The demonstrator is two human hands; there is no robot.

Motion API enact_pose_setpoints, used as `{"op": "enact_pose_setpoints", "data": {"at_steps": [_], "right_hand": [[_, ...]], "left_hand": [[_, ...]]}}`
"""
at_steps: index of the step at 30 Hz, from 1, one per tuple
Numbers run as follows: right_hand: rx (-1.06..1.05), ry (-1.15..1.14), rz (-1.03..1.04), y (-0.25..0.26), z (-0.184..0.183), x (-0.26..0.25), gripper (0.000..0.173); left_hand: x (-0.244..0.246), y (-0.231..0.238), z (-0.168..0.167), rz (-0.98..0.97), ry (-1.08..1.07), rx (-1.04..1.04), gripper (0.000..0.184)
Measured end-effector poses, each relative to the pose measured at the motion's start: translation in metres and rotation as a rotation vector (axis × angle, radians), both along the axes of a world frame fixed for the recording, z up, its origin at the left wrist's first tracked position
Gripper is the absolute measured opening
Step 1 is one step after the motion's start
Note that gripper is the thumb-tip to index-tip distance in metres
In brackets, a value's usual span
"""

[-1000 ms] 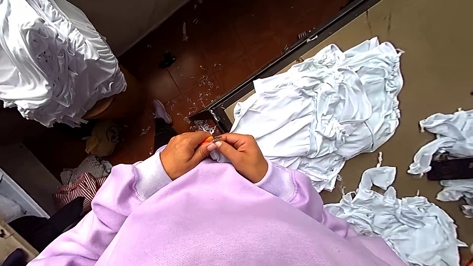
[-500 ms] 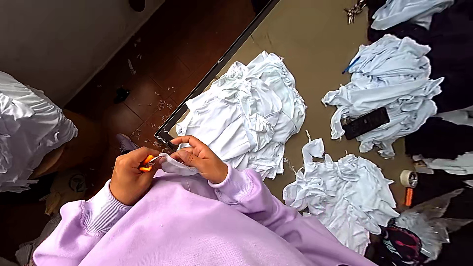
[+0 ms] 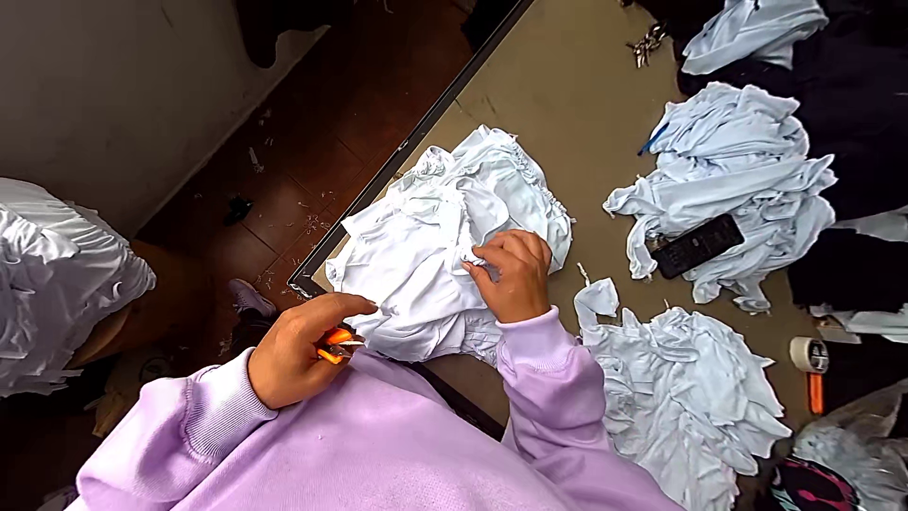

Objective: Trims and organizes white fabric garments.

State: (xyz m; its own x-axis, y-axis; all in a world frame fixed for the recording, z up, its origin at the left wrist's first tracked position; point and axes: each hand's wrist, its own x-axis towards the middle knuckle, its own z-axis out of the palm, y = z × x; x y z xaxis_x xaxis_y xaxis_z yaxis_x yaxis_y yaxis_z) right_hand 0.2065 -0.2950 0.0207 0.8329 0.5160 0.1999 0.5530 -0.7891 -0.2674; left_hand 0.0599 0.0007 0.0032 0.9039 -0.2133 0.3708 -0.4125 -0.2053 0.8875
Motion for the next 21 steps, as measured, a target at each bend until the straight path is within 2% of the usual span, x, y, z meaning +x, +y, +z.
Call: {"op": "enact_pose_setpoints", "data": {"at_steps": [2,4,6,8,10,13,15,18,21], "right_hand": [[0.152,-0.027,0.254,0.033,0.007,-0.023,0.016],[0.332,0.116,0.478,0.064,0.011,-0.044,0.017],[0.458,0.277,0.569,0.079,0.014,-0.056,0.017],[0.467,0.381,0.540,0.078,0.013,-0.057,0.023],[0.490,0.504,0.488,0.070,0.011,-0.052,0.030],[0.689,0.682,0.416,0.067,0.011,-0.054,0.024],[0.801,0.766,0.368,0.076,0.010,-0.061,0.029],[0.775,0.849,0.295,0.093,0.005,-0.075,0.029],[0.726,0.818,0.296,0.106,-0.001,-0.089,0.031]], "left_hand": [[0.007,-0.007,0.006,0.032,-0.039,0.034,0.048],[0.012,-0.012,0.010,0.015,-0.017,0.061,0.058],[0.013,-0.014,0.008,0.006,0.058,0.032,0.051],[0.009,-0.008,0.002,0.018,0.109,0.001,0.025],[0.002,0.002,-0.005,0.056,0.100,-0.028,0.015],[-0.011,0.014,-0.013,0.096,0.080,-0.080,0.016],[-0.019,0.017,-0.018,0.114,0.088,-0.100,0.013],[-0.028,0.020,-0.020,0.182,0.109,-0.059,0.014],[-0.033,0.023,-0.013,0.234,0.130,-0.002,0.041]]}}
